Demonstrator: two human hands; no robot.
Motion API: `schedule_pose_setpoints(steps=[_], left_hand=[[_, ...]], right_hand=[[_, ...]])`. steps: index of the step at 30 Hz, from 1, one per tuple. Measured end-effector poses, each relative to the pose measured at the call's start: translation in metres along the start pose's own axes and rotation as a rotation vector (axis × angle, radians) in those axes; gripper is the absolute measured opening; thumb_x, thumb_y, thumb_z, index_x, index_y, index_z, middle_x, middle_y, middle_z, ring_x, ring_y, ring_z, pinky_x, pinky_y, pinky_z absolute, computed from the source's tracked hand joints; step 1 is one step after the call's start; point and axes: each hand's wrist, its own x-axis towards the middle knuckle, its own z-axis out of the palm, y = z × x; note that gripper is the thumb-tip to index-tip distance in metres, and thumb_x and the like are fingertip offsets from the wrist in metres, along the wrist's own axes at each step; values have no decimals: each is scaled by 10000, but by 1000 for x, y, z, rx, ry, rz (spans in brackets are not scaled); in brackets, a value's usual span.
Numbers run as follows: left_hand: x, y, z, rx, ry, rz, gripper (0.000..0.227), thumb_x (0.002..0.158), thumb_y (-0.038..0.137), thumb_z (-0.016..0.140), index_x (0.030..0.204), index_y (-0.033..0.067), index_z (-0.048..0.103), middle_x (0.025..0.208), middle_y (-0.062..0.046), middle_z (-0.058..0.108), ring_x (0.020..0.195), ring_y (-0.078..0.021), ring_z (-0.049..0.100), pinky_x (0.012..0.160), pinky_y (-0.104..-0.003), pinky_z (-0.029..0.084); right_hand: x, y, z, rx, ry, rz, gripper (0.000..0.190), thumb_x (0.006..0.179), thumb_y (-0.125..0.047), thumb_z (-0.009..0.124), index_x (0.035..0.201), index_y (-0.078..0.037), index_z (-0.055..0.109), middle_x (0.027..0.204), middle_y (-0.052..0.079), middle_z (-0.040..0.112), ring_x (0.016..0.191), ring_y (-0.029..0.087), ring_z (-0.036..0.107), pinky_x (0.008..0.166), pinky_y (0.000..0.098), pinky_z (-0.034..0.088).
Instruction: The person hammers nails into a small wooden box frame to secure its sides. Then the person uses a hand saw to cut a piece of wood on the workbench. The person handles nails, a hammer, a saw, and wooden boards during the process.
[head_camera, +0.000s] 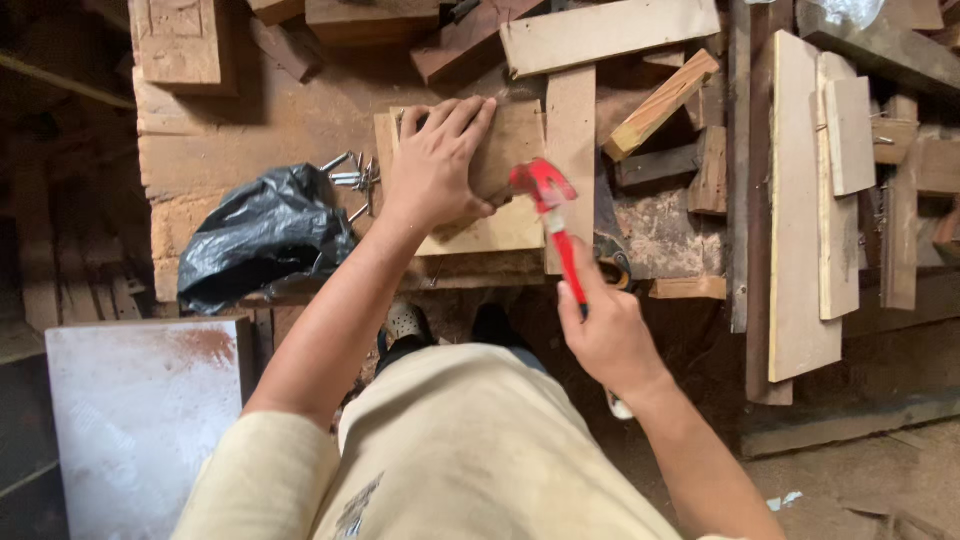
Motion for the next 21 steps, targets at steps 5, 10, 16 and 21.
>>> schedule_pose_setpoints(steps=[5, 10, 16, 21], left_hand=[[4, 1, -3, -6, 11, -16, 1440, 461, 651, 947, 1588, 132, 216, 1580, -89, 359, 1459, -260, 312, 1227, -478, 132], [4, -1, 0, 6, 51, 5, 1416, 481, 609, 946, 1601, 119, 231, 1583, -87, 381, 1464, -250, 334, 1246, -470, 160], [5, -3, -1, 11, 58, 9, 1460, 439, 626, 946, 1593, 103, 221, 1581, -95, 367, 1446, -264, 328, 1213, -475, 154], [1, 1, 5, 11, 88, 31, 1375, 509, 571, 934, 1600, 94, 247, 1569, -91, 405, 1466, -247, 345, 1225, -476, 192]], right_hand=[[-16, -21, -53, 52, 340, -223, 464, 1070, -135, 587, 1512, -37, 481, 704, 56, 660, 561, 158, 669, 535, 328, 548], [-5, -23, -22, 261, 352, -170, 225, 1033, -200, 618, 1236, -105, 598, 773, 103, 685, 612, 230, 653, 561, 378, 519], [4, -24, -20, 22, 224, -123, 425, 1002, -117, 612, 1388, 39, 529, 906, 244, 662, 727, 380, 678, 609, 454, 554], [-28, -14, -38, 522, 499, -122, 374, 1031, -131, 593, 1372, -8, 503, 830, 185, 668, 617, 282, 661, 574, 401, 552]])
